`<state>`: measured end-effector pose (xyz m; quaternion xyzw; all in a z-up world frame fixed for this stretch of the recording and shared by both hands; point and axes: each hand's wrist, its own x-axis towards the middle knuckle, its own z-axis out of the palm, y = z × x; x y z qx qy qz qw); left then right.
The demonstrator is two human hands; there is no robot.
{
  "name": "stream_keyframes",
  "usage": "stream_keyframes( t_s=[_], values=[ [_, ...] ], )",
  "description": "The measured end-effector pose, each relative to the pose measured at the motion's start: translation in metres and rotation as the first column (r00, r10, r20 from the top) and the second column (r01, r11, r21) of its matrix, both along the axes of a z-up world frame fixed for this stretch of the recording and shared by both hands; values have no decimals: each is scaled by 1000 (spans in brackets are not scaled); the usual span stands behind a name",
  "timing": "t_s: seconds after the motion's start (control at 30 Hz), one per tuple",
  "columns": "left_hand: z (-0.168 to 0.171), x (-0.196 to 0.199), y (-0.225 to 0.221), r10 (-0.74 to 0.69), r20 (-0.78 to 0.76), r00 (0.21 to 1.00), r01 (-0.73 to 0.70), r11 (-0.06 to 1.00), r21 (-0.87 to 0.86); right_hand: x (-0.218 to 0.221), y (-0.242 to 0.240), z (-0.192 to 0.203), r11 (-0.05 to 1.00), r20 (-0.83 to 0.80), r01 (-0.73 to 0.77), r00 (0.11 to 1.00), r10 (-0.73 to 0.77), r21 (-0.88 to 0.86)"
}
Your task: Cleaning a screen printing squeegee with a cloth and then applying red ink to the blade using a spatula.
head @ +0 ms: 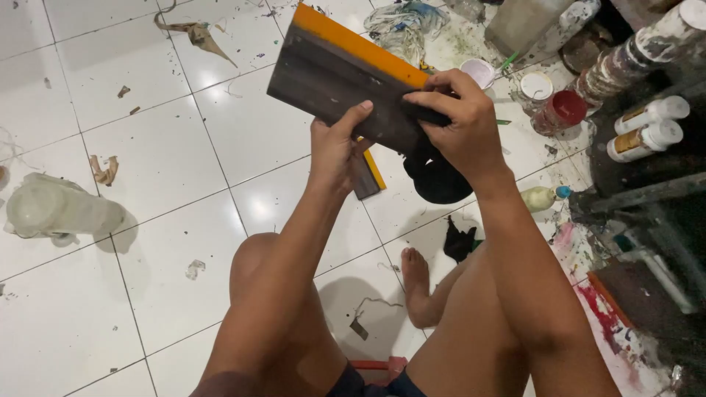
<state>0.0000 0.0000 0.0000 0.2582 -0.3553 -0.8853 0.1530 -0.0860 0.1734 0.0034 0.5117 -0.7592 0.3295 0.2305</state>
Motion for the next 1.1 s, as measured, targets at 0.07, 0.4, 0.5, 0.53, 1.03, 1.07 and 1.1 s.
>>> stream_keyframes(
  t_s=[0.07,0.4,0.5,0.53,1.03,1.07,1.1],
  values=[
    [-1,-3,-4,18,8,1000,-18,1000,1,-6,4,0,1000,28,-10,1000,9,5],
    [-17,-6,-12,-315,81,946,311,804,-507,0,-6,3,982,170,120,981,-95,-144],
    [-16,-4,-8,-434,117,893,422,718,-554,-1,-7,0,968,163,157,979,-126,-196],
    [-16,-4,-7,-435,115,893,421,718,-554,-2,-5,0,968,162,157,979,-126,-195],
    [-18,4,-6,-484,391,783,558,269,-785,0,5,14,925,211,228,963,-168,-304],
    [-16,4,-5,-474,363,802,536,302,-788,-2,4,13,934,204,204,968,-148,-292],
    [-15,4,-6,-463,336,820,513,334,-790,-3,3,12,943,198,181,972,-127,-280]
  ],
)
